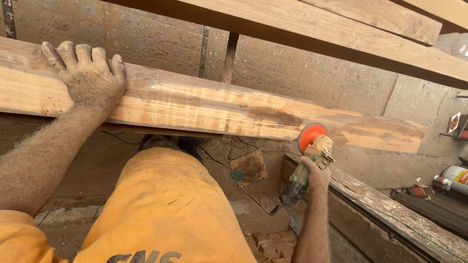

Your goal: The person sands long wooden beams using a power angle grinder with a sanding disc attachment.

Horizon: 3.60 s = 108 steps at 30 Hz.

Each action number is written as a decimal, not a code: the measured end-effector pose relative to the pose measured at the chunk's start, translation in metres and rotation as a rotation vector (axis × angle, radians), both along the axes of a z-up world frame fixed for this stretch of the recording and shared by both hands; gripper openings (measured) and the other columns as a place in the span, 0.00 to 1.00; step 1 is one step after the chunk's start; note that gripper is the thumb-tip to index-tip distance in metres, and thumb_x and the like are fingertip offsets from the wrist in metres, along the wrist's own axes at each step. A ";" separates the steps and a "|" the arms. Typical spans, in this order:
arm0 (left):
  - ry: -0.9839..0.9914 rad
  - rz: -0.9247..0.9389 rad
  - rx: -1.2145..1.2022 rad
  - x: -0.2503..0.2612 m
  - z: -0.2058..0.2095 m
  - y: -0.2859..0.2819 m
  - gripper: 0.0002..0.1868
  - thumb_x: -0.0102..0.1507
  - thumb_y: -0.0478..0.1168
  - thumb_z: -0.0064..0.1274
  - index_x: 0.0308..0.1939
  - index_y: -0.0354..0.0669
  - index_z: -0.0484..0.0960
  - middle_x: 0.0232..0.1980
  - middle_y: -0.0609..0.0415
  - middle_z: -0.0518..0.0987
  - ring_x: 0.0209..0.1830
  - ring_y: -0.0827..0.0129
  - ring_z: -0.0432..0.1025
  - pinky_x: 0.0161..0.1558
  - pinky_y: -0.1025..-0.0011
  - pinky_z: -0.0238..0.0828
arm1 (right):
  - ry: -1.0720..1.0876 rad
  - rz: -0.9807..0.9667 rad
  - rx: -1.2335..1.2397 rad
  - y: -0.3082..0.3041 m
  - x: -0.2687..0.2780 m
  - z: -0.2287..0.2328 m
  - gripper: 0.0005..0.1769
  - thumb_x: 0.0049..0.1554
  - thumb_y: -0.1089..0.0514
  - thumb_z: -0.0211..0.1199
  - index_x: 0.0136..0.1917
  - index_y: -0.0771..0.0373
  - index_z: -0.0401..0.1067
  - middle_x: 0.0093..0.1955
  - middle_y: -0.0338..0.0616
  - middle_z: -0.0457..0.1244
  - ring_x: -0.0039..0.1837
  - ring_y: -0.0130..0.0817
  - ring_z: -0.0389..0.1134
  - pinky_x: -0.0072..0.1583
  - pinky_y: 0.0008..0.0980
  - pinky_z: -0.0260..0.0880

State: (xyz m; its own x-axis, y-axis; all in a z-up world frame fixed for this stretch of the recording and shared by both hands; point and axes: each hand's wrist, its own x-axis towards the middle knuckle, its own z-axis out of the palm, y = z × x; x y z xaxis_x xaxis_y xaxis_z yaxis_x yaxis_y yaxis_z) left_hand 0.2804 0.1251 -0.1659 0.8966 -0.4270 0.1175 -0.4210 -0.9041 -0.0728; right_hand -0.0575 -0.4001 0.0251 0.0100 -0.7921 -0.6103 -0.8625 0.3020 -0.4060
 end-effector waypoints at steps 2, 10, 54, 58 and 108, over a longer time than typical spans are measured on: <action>0.036 0.014 -0.019 0.001 0.007 -0.009 0.23 0.78 0.51 0.36 0.49 0.35 0.79 0.56 0.40 0.71 0.74 0.46 0.54 0.81 0.36 0.19 | -0.059 0.010 0.016 -0.002 -0.011 -0.002 0.29 0.45 0.51 0.74 0.55 0.68 0.71 0.44 0.50 0.67 0.44 0.44 0.70 0.49 0.52 0.74; 0.094 0.016 -0.056 -0.003 0.021 -0.012 0.24 0.76 0.52 0.38 0.49 0.34 0.80 0.54 0.39 0.72 0.72 0.44 0.57 0.80 0.32 0.23 | 0.169 0.367 -0.004 0.053 0.014 -0.005 0.31 0.42 0.49 0.80 0.54 0.63 0.73 0.47 0.45 0.70 0.46 0.32 0.72 0.52 0.43 0.73; -0.009 -0.023 -0.004 0.002 0.004 -0.004 0.20 0.77 0.49 0.37 0.46 0.39 0.80 0.53 0.41 0.71 0.72 0.47 0.56 0.82 0.35 0.18 | -0.090 -0.068 0.033 0.000 0.036 0.023 0.22 0.46 0.55 0.72 0.51 0.66 0.71 0.38 0.45 0.65 0.38 0.39 0.69 0.43 0.50 0.74; -0.014 -0.003 0.018 0.000 0.004 0.000 0.20 0.76 0.50 0.38 0.45 0.40 0.80 0.53 0.42 0.72 0.72 0.48 0.56 0.81 0.36 0.19 | 0.113 0.119 -0.034 0.001 0.012 -0.019 0.26 0.45 0.51 0.76 0.52 0.65 0.72 0.41 0.44 0.68 0.41 0.36 0.70 0.49 0.48 0.76; 0.081 0.040 -0.084 0.002 0.026 -0.022 0.24 0.78 0.52 0.41 0.48 0.34 0.83 0.50 0.39 0.73 0.69 0.45 0.59 0.78 0.31 0.22 | 0.011 0.068 -0.007 0.000 0.035 -0.005 0.23 0.46 0.56 0.74 0.53 0.68 0.73 0.43 0.52 0.68 0.42 0.41 0.71 0.46 0.45 0.74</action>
